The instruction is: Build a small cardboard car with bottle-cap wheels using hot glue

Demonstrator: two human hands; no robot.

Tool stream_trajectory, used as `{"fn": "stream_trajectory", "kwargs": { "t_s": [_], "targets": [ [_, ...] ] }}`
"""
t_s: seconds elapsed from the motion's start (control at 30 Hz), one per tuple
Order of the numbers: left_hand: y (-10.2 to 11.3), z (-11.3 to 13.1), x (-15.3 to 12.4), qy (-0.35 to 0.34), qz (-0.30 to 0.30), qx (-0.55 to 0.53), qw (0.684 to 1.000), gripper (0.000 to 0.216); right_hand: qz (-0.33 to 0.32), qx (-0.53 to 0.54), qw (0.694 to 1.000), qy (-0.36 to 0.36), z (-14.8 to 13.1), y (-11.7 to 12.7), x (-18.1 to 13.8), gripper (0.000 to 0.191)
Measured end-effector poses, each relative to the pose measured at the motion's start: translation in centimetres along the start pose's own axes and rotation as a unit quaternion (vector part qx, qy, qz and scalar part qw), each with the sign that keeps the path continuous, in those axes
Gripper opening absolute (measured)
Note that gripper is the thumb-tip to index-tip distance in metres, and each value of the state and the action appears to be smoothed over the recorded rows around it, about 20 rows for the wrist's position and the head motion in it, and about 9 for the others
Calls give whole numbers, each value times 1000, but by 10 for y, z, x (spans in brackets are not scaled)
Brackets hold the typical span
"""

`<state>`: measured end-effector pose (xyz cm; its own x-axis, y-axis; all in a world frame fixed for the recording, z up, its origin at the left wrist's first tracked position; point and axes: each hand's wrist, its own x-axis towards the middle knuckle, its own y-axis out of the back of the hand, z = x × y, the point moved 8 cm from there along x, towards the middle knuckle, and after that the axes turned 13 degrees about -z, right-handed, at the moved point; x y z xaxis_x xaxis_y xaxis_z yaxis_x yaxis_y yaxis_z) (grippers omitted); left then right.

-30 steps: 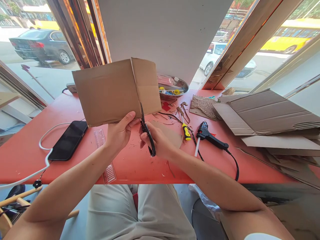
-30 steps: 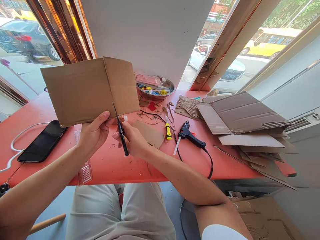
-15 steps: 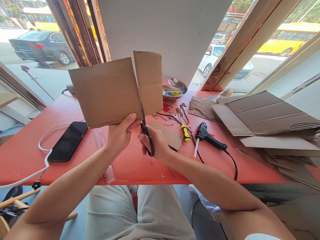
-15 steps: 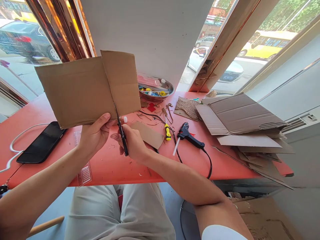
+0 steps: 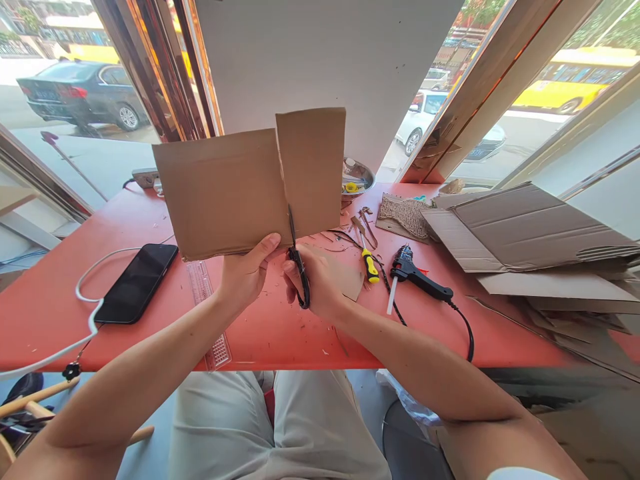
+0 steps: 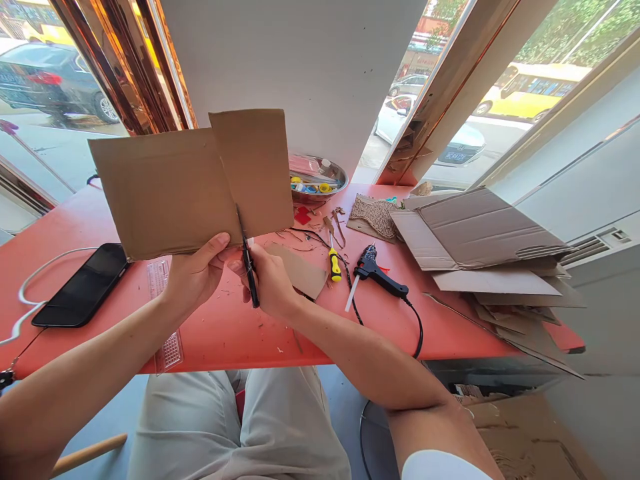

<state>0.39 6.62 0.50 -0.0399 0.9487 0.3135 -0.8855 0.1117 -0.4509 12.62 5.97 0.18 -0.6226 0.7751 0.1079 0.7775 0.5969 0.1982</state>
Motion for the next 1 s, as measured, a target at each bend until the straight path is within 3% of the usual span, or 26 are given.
{"fn": "stream_trajectory", "kwargs": {
  "t_s": [0.3,0.37,0.5,0.63,0.73,0.83,0.93,1.0],
  "targets": [
    [0,0,1,4,2,-8,1000,49,-5,18,1000,5,5,-4,1,69],
    [-4,-1,2,17,-24,-9,1000,48,6,7,1000,13,3,0,1,72],
    [-25,-6,-1,66,-132,-9,989,47,26,-46,999,8,-6,9,-2,76],
    [-33,-5,-4,69,-155,-2,985,50,28,-39,999,5,-13,12,-4,83],
    [-29,-7,-2,70,-142,7,987,48,51,26,998,6,-7,16,-1,86],
    [-12,-7,3,54,-80,10,995,50,86,88,992,7,0,27,3,83],
    [5,-7,8,42,-29,23,998,58,101,90,991,18,-1,39,6,74],
    [10,-7,10,38,-26,48,998,52,91,81,992,19,-3,42,7,67]
  ]
}}
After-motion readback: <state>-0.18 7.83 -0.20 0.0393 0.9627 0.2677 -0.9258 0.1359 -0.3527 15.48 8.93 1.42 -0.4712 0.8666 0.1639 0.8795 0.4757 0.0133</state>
